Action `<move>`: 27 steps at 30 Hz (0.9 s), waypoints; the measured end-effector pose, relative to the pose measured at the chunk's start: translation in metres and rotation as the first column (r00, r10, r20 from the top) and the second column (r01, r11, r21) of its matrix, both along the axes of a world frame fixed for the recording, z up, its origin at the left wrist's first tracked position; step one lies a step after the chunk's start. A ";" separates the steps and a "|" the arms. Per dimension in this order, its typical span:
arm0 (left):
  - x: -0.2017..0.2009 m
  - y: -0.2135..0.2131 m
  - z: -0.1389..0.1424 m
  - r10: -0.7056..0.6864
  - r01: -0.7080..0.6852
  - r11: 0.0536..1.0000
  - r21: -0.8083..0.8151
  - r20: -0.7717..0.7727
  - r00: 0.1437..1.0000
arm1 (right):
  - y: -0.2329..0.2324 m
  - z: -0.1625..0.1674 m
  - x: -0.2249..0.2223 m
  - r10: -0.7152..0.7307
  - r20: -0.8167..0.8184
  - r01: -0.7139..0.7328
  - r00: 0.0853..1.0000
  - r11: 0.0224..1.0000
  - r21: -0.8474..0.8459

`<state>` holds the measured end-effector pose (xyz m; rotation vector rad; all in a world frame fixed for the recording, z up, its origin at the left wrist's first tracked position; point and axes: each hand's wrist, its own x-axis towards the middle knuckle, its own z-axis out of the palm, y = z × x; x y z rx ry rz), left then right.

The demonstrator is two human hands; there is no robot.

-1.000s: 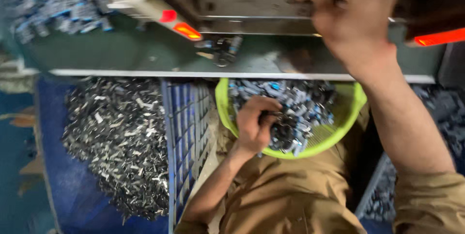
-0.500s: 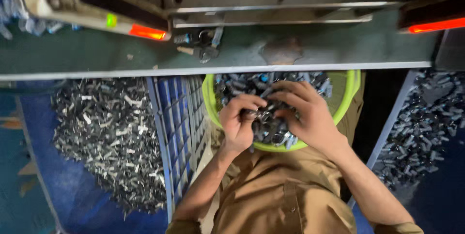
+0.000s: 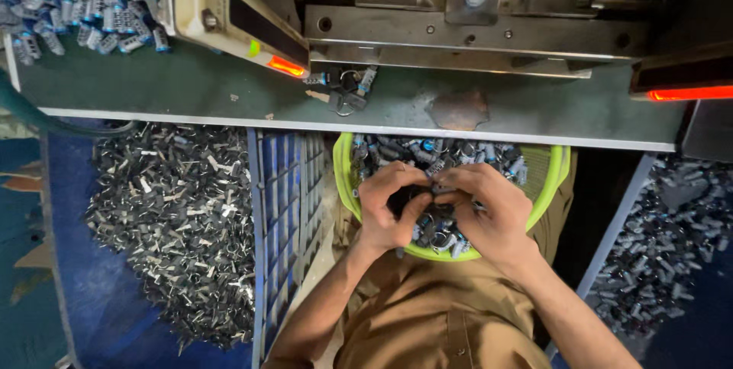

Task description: The person sorts small keychain-like objects from a green basket into a blue bin and cardboard boxes. They repeatedly scoop items from the basket, separate them by hand, and place them into the bin or boxes. The person also refills the basket from the bin and continues sorting.

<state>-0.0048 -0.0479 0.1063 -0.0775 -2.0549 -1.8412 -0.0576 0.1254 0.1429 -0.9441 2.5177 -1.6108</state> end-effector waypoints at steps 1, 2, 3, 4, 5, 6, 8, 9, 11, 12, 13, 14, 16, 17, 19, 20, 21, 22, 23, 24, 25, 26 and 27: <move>0.000 -0.001 0.002 0.000 0.000 1.000 -0.031 -0.001 1.000 | 0.001 -0.002 -0.001 0.008 0.009 -0.007 1.000 1.000 -0.022; 0.000 -0.001 0.003 0.003 -0.003 0.998 -0.062 -0.001 1.000 | 0.001 -0.004 0.000 0.018 0.019 -0.018 1.000 0.999 -0.045; 0.001 -0.001 0.003 0.006 -0.006 0.999 -0.051 0.009 1.000 | 0.001 -0.006 0.000 0.033 0.026 -0.031 0.999 0.997 -0.071; 0.002 0.000 0.004 0.012 -0.011 0.999 -0.042 0.016 1.000 | 0.001 -0.009 0.000 0.038 0.064 -0.032 0.997 0.996 -0.087; 0.003 0.001 0.004 0.018 -0.017 0.999 -0.032 0.024 1.000 | 0.002 -0.010 0.000 0.045 0.101 -0.034 0.994 0.994 -0.103; 0.004 0.002 0.003 0.037 -0.036 0.999 -0.010 0.014 0.999 | 0.003 -0.010 -0.002 0.053 0.140 -0.036 0.989 0.992 -0.120; 0.005 0.005 0.002 0.073 -0.073 0.997 0.030 -0.009 0.997 | 0.005 -0.003 -0.010 0.002 0.104 0.018 0.995 0.981 -0.192; 0.006 0.006 0.001 0.068 -0.069 0.996 0.057 0.022 0.997 | 0.005 0.004 -0.017 -0.026 0.087 0.045 0.996 0.972 -0.229; 0.007 0.007 -0.001 0.048 -0.057 0.992 0.112 0.086 0.995 | 0.007 0.024 -0.041 -0.052 0.005 0.051 0.999 0.971 -0.232; 0.008 0.007 -0.002 0.051 -0.060 0.990 0.126 0.077 0.996 | 0.006 0.036 -0.056 -0.075 -0.069 0.057 0.995 0.970 -0.238; 0.008 0.007 -0.003 0.053 -0.063 0.988 0.139 0.069 0.996 | 0.003 0.047 -0.071 -0.092 -0.167 0.053 0.982 0.972 -0.227; 0.007 0.007 -0.004 0.056 -0.065 0.986 0.153 0.061 0.997 | -0.003 0.056 -0.087 -0.114 -0.282 0.059 0.953 0.979 -0.195; 0.007 0.006 -0.005 0.083 -0.085 0.992 0.094 0.021 0.996 | -0.018 0.066 -0.117 -0.131 -0.482 0.096 0.866 0.991 -0.095; 0.006 0.006 -0.006 0.097 -0.097 0.993 0.066 0.001 0.995 | -0.027 0.067 -0.131 -0.128 -0.549 0.131 0.826 0.991 -0.034; 0.005 0.006 -0.007 0.093 -0.091 0.994 0.065 -0.024 0.995 | -0.041 0.067 -0.147 -0.085 -0.639 0.172 0.765 0.982 0.075; 0.005 0.006 -0.006 0.095 -0.093 0.994 0.063 -0.034 0.995 | -0.042 0.068 -0.151 -0.052 -0.656 0.169 0.753 0.979 0.117; 0.005 0.006 -0.006 0.112 -0.111 0.993 0.045 -0.027 0.993 | -0.042 0.069 -0.153 -0.012 -0.659 0.152 0.752 0.976 0.156; 0.005 0.007 -0.006 0.122 -0.122 0.992 0.029 -0.010 0.992 | -0.039 0.071 -0.152 0.022 -0.639 0.129 0.769 0.973 0.189; 0.005 0.007 -0.006 0.120 -0.120 0.993 0.017 0.005 0.993 | -0.034 0.074 -0.147 0.044 -0.599 0.103 0.799 0.973 0.208; 0.005 0.007 -0.005 0.115 -0.115 0.993 0.032 0.013 0.993 | -0.027 0.078 -0.139 0.048 -0.511 0.064 0.858 0.978 0.200; 0.006 0.007 -0.004 0.110 -0.110 0.993 0.046 0.018 0.994 | -0.020 0.083 -0.132 0.049 -0.419 0.033 0.907 0.982 0.186; 0.006 0.006 -0.004 0.108 -0.109 0.992 0.060 0.027 0.994 | -0.012 0.089 -0.120 0.037 -0.386 0.026 0.922 0.987 0.157; 0.007 0.006 -0.004 0.099 -0.100 0.994 0.041 0.022 0.995 | -0.006 0.093 -0.103 0.012 -0.381 0.019 0.924 0.997 0.076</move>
